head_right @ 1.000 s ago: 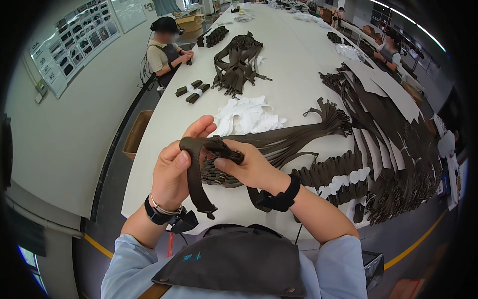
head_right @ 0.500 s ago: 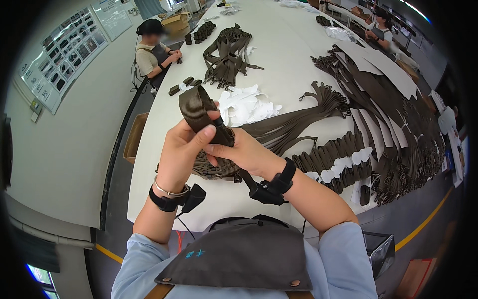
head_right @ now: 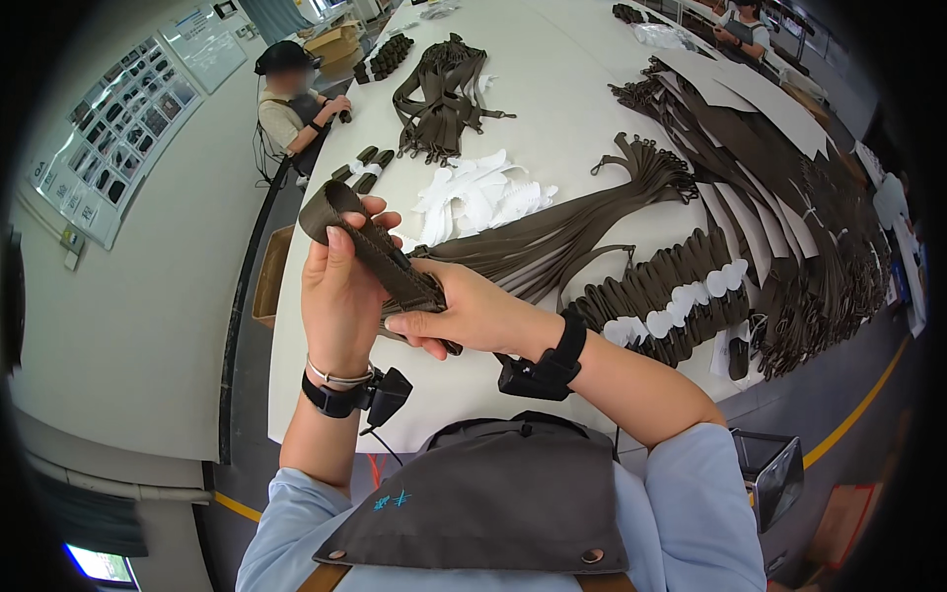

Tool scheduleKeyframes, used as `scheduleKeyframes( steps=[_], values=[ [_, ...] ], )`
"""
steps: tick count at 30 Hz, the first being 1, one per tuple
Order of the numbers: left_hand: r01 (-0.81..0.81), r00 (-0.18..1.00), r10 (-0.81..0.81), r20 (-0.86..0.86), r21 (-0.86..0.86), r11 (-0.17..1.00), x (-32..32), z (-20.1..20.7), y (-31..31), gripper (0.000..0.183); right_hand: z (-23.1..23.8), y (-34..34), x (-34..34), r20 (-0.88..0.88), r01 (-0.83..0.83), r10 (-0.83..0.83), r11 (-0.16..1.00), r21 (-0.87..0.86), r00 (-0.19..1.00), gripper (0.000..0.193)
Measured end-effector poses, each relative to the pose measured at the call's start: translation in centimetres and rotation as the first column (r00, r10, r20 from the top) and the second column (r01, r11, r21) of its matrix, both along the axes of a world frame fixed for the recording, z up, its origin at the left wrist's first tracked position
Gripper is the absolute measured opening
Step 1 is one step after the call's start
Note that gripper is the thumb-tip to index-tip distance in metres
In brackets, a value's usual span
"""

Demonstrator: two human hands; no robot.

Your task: The person folds olive-green fabric straps and inserts white foam spacers into them at a long assembly table. They repeatedly pick up a strap, fold it, insert a foam piece, and place the finished unit on a growing pile.

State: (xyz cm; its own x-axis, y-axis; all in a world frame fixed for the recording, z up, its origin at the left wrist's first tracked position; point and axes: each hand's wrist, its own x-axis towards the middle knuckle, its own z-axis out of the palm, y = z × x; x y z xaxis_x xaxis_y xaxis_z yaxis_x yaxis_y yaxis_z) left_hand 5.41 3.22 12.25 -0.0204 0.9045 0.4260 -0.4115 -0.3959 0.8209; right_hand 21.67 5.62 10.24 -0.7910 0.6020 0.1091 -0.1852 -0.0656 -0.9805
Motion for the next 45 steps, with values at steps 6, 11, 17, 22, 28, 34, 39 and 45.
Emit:
scheduleKeyframes(
  steps=[6,11,17,22,28,34,39,45],
  values=[
    [0.119,0.981,-0.124,0.15,0.04,0.992,-0.6,-1.3,0.1,0.025,-0.3,-0.4,-0.2,0.021,0.064,-0.065,0.997,0.033,0.998,0.026],
    [0.124,0.968,-0.136,0.212,0.068,0.99,-1.1,-1.8,0.1,0.025,0.8,-1.2,-0.2,0.108,0.119,-0.132,0.986,0.114,0.985,0.027],
    [0.023,0.954,-0.023,0.3,0.003,1.0,-0.3,-1.2,-0.5,0.024,0.9,-1.2,-0.4,0.157,0.135,-0.161,0.976,0.17,0.974,0.027],
    [-0.083,0.949,0.102,0.297,-0.077,0.994,0.6,-0.1,-1.6,0.023,0.7,-1.7,-0.5,0.155,0.128,-0.156,0.975,0.18,0.976,0.026],
    [-0.136,0.929,0.162,0.333,-0.102,0.985,1.2,0.0,-1.9,0.025,0.9,-1.8,-0.7,0.143,0.137,-0.158,0.98,0.145,0.977,0.025],
    [-0.122,0.912,0.167,0.375,-0.139,0.983,1.3,0.1,-2.1,0.025,1.5,-1.6,-0.5,0.163,0.105,-0.107,0.994,0.018,0.981,0.024],
    [-0.074,0.904,0.107,0.414,-0.095,0.993,1.1,-0.1,-2.1,0.025,0.5,-2.2,-1.0,0.14,0.186,-0.201,0.976,0.116,0.969,0.028],
    [-0.091,0.902,0.131,0.412,-0.116,0.989,1.2,0.1,-2.1,0.023,0.4,-2.2,-1.1,0.161,0.226,-0.254,0.958,0.176,0.954,0.031]
  ],
)
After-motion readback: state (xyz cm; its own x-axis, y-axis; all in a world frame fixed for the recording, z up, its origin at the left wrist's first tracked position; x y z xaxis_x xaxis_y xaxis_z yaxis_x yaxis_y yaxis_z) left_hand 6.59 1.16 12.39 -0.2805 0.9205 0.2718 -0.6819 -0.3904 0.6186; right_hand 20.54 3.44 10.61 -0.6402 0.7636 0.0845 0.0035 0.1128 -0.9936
